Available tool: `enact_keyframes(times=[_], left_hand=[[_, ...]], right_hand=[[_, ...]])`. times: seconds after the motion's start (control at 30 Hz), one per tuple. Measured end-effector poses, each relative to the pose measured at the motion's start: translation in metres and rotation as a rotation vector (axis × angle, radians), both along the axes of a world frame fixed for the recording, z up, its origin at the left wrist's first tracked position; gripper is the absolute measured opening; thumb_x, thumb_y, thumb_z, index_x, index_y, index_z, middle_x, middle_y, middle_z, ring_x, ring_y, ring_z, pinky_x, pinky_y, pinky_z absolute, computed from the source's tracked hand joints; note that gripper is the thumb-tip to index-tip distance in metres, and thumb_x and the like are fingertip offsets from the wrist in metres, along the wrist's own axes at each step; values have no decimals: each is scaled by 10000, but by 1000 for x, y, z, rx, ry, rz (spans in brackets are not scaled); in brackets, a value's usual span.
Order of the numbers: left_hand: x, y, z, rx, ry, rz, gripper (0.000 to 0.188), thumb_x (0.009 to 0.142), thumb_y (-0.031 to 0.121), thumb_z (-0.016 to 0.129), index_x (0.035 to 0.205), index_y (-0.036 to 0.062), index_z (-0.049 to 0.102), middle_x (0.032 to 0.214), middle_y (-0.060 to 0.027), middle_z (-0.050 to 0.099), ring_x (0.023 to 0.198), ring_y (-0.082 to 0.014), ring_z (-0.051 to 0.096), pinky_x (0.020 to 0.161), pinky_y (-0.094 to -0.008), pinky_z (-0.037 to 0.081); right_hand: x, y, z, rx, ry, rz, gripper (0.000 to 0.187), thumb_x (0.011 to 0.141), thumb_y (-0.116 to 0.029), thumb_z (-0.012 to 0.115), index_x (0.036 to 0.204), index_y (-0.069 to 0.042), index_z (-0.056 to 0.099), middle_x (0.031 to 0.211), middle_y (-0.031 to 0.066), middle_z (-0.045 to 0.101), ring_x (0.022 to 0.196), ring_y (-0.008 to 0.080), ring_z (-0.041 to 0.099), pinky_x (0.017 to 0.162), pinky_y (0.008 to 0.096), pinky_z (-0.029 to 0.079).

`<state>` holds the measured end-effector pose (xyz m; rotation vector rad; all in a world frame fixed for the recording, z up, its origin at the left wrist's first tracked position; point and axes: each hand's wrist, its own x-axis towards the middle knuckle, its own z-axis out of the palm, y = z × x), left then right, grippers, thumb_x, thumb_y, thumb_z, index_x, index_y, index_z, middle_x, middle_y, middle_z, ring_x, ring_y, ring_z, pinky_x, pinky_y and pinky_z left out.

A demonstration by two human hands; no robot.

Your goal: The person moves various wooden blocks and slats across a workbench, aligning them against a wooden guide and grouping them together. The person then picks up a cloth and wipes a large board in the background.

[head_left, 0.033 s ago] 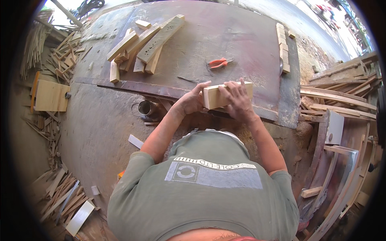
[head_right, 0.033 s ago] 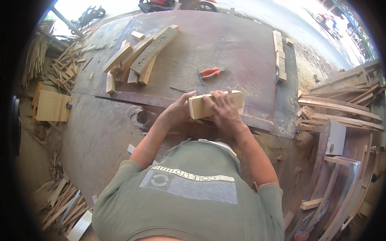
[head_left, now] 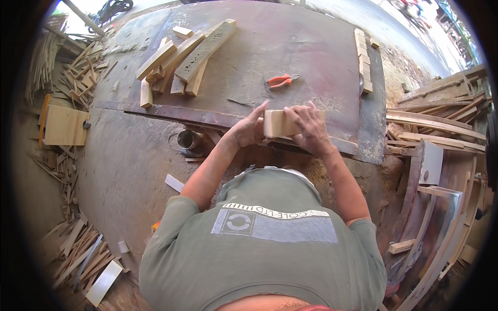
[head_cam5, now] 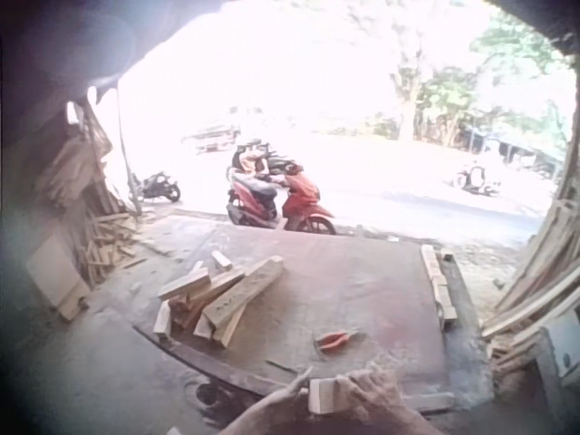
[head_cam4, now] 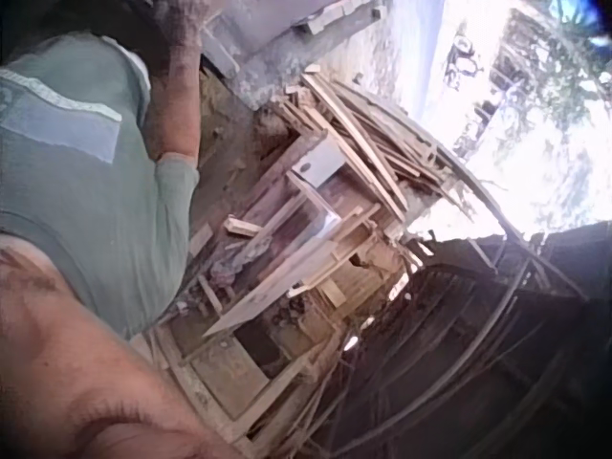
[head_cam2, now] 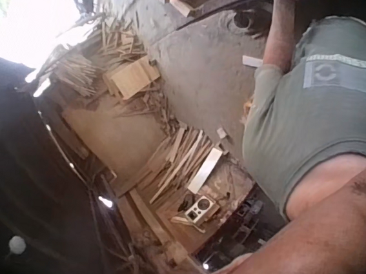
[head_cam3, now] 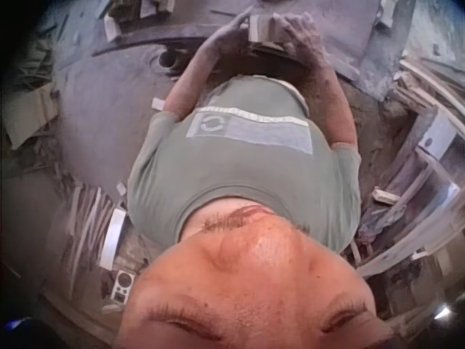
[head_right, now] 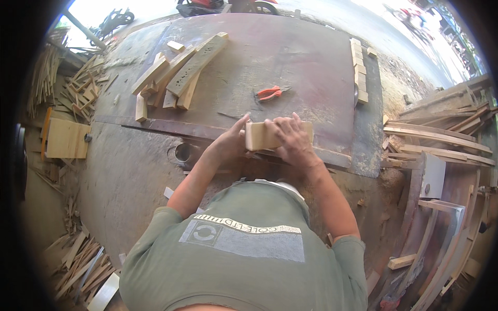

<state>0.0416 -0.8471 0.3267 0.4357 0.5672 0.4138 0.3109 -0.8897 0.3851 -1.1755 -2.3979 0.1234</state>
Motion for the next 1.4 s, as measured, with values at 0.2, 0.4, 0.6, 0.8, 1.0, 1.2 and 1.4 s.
enact_keyframes(times=[0.2,0.4,0.6,0.8,1.0,1.2,1.4], left_hand=[[-45,21,-40,1042,1134,220,884,912,770,585,1399,33,620,1118,-150,738,1027,-332,695,895,-435,526],[-102,-11,-109,1300,1836,-131,983,889,754,609,1621,162,326,1686,-148,205,1598,-349,71,1191,-760,39],[-109,-12,-124,1344,1790,-83,984,876,718,658,1631,202,295,1691,-115,185,1607,-331,27,1196,-754,-31],[-111,-10,-123,1376,1769,-52,985,873,721,657,1628,198,301,1691,-114,195,1607,-331,27,1189,-759,-43],[-111,-8,-123,1458,1743,-1,991,865,748,645,1617,188,326,1685,-118,229,1606,-331,70,1192,-749,-61],[-113,-17,-127,1538,1704,95,984,833,697,712,1603,189,368,1676,-70,281,1597,-309,138,1208,-725,-32],[-114,-19,-144,1514,1746,99,1066,757,797,672,1594,205,384,1682,-46,264,1596,-301,92,1188,-755,-60]], right_hand=[[112,26,-39,-245,-214,-344,928,737,-113,834,1572,-187,436,1299,131,620,1200,359,592,1087,458,489],[209,21,-81,-404,-497,-412,884,726,-74,822,1539,-202,500,1249,114,623,1170,344,598,1062,458,503],[194,7,-87,-472,-419,-347,901,734,-94,838,1554,-201,483,1249,117,614,1157,343,590,1054,436,510],[165,20,-93,-520,-439,-364,895,785,-219,853,1572,-129,437,1316,154,584,1243,353,549,1097,463,475],[131,-7,-142,-265,-422,-389,1410,635,-773,793,1585,104,228,1609,300,305,1527,455,246,1289,541,167],[118,-34,-184,12,-296,-497,1487,538,-833,765,1605,64,246,1643,316,257,1538,511,217,1268,595,195],[124,-18,-187,166,-236,-440,1408,598,-934,653,1577,33,356,1591,317,354,1490,519,314,1239,617,247]])
